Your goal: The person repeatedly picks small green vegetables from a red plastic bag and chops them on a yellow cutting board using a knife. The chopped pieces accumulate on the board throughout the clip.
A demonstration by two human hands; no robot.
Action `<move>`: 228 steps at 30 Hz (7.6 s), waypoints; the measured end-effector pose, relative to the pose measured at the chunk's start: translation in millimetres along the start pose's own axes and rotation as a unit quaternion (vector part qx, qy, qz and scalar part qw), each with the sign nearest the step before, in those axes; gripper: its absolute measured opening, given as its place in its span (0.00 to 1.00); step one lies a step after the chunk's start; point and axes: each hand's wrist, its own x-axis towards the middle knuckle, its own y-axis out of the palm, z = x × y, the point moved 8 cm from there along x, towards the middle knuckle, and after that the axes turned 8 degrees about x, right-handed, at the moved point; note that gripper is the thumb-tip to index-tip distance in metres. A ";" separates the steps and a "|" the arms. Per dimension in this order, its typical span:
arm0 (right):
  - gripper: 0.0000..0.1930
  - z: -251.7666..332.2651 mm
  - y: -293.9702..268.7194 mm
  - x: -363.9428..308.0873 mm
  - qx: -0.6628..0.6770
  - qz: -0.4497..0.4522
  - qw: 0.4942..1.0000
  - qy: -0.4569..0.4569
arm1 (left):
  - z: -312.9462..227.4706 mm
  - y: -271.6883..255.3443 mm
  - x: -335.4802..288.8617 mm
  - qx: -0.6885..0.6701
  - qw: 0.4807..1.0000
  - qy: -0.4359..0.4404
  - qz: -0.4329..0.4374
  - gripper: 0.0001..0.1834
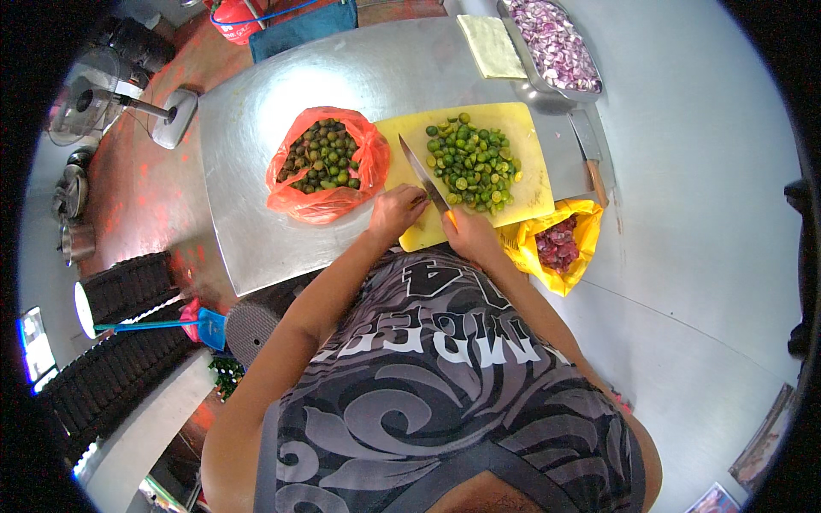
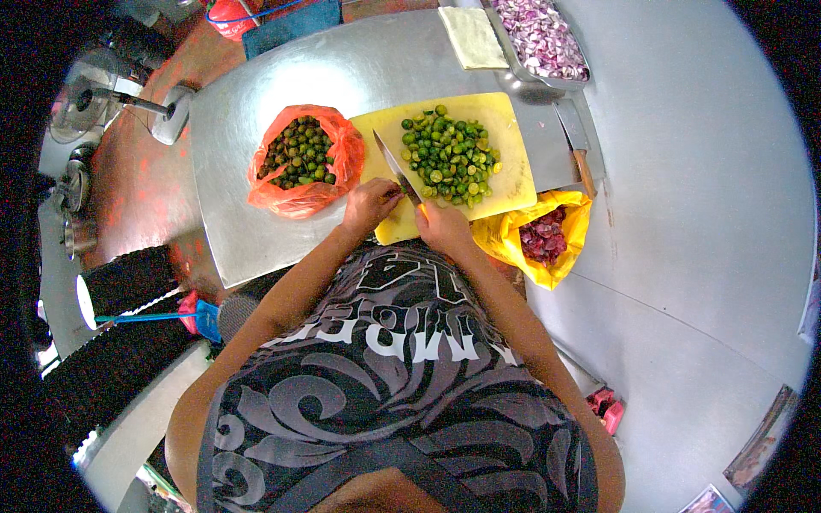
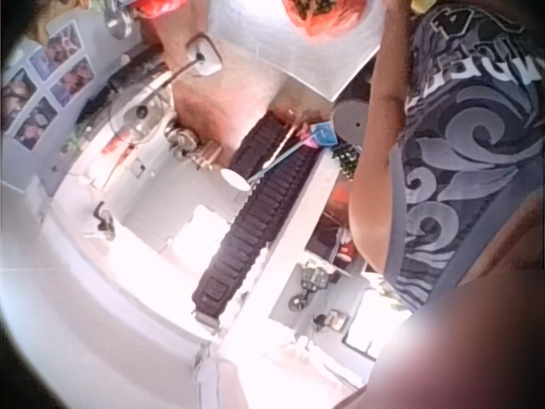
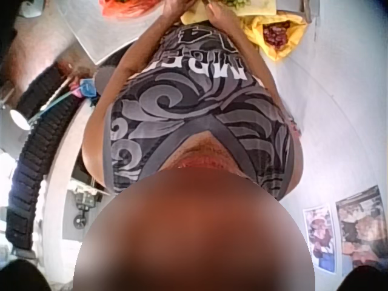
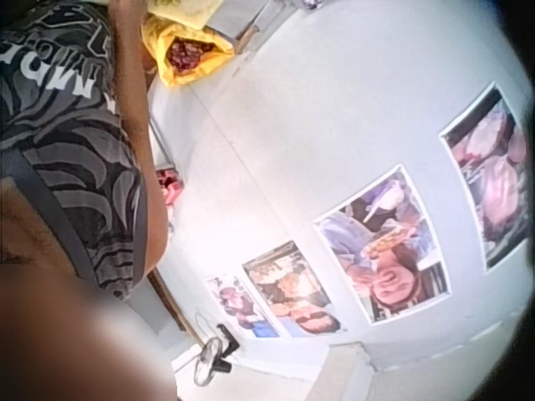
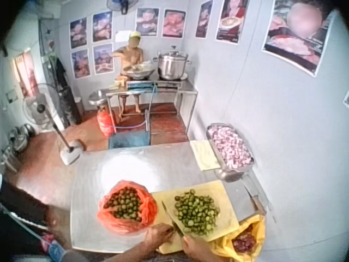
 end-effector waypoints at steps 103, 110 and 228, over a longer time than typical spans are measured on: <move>0.19 -28.0 -19.3 -42.6 -0.020 -0.006 0.999 0.035 | 67.5 -91.3 -1.5 -0.362 0.870 -0.332 0.042 0.19; 0.18 -10.7 -13.5 -43.6 -0.047 -0.025 0.998 -0.017 | 37.9 -21.9 3.2 -0.125 0.964 -0.235 0.023 0.17; 0.16 295.7 -421.8 -304.9 -0.069 0.150 0.500 -0.850 | 162.7 -61.1 -300.0 -0.060 0.737 -0.605 0.297 0.15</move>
